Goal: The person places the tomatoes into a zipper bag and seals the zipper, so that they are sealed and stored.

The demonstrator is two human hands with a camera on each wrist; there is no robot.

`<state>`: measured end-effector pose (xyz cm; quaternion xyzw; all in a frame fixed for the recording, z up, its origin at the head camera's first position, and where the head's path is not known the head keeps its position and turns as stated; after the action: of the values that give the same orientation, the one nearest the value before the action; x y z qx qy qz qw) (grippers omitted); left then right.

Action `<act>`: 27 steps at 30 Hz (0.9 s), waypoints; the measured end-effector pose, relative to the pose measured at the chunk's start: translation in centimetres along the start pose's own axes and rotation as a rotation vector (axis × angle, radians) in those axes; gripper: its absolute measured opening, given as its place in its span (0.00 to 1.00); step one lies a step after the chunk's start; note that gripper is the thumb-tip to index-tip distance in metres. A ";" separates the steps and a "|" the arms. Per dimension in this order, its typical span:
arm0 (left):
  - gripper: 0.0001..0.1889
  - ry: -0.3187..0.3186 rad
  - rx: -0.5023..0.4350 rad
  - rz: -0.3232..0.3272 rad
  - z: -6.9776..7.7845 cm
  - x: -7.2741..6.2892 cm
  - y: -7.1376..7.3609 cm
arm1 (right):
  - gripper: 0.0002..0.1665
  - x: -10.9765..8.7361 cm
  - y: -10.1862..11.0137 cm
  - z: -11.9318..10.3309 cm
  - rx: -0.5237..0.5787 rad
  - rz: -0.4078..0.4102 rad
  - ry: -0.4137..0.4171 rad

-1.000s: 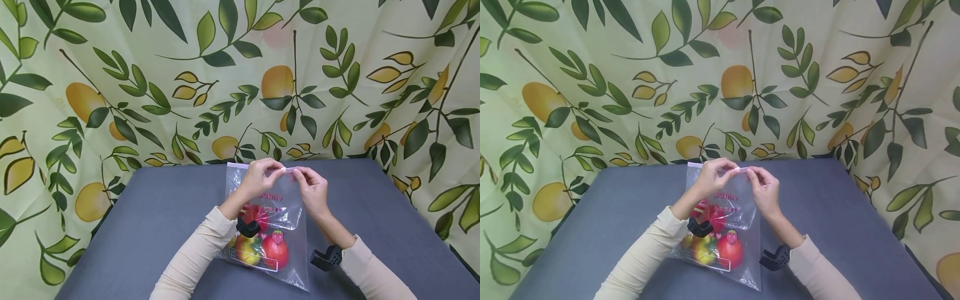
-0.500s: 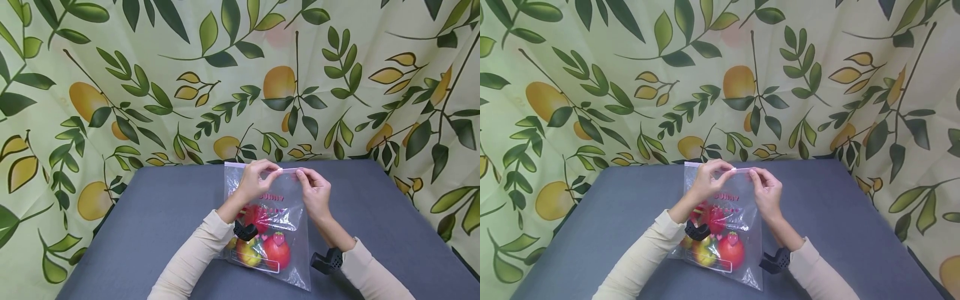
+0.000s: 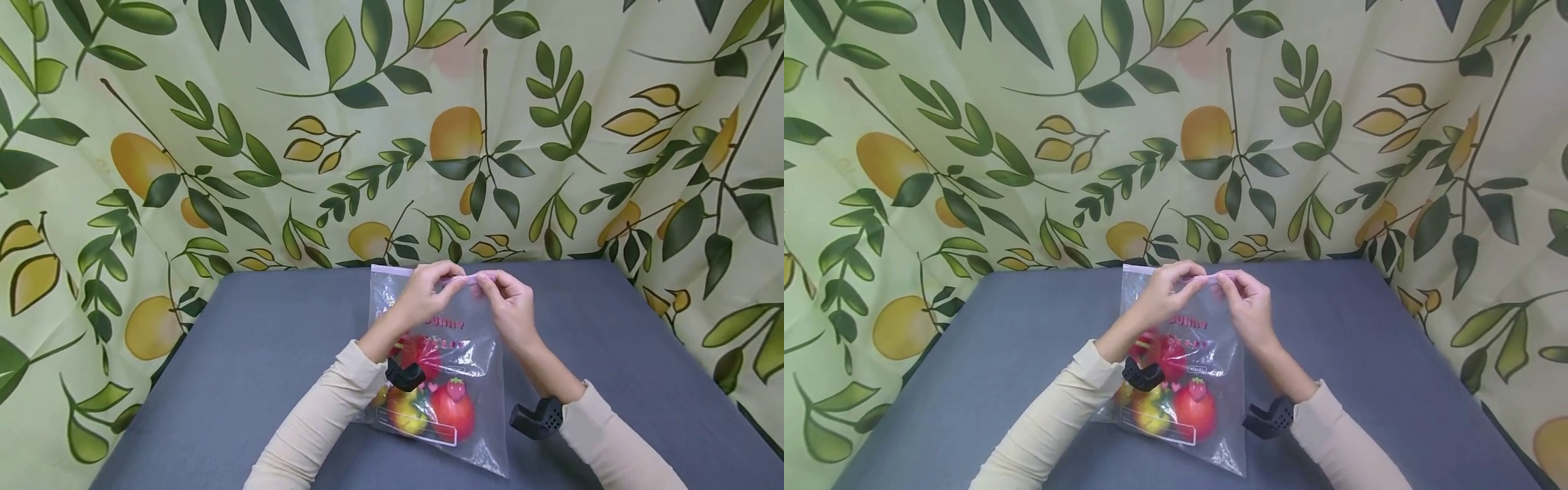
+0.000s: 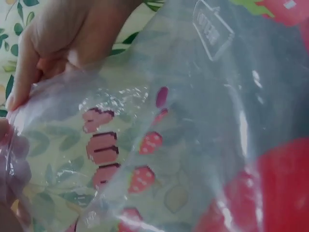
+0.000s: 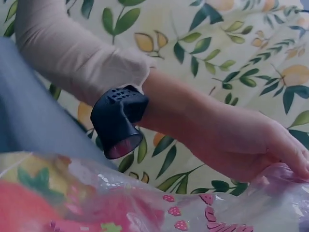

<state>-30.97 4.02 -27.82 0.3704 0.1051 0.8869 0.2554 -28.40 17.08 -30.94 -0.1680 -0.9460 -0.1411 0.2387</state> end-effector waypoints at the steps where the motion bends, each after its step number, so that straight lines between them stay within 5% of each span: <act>1: 0.06 -0.008 0.014 -0.004 0.1 0.0 0.1 | 0.09 0.0 0.2 0.1 0.002 0.015 -0.012; 4: 0.06 0.018 0.033 0.031 -0.4 -0.3 1.1 | 0.08 0.2 1.5 0.9 0.063 0.098 -0.088; 10: 0.06 0.181 -0.039 0.079 -2.4 -1.1 3.6 | 0.13 0.7 3.4 1.7 0.098 0.181 -0.171; 27: 0.07 0.150 0.113 0.107 -1.7 -0.9 4.9 | 0.14 1.1 3.6 1.9 0.108 0.162 -0.169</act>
<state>-33.53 -0.63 -27.68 0.3217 0.1538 0.9172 0.1777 -28.64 21.31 -31.34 -0.2422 -0.9522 -0.0557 0.1776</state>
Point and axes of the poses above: each hand's wrist, its own x-axis towards the middle knuckle, its own y-axis out of the back of the hand, z = x × y, the point moved 9 cm from there along x, towards the middle knuckle, and after that the axes turned 15 degrees about -x, right-handed, at the moved point
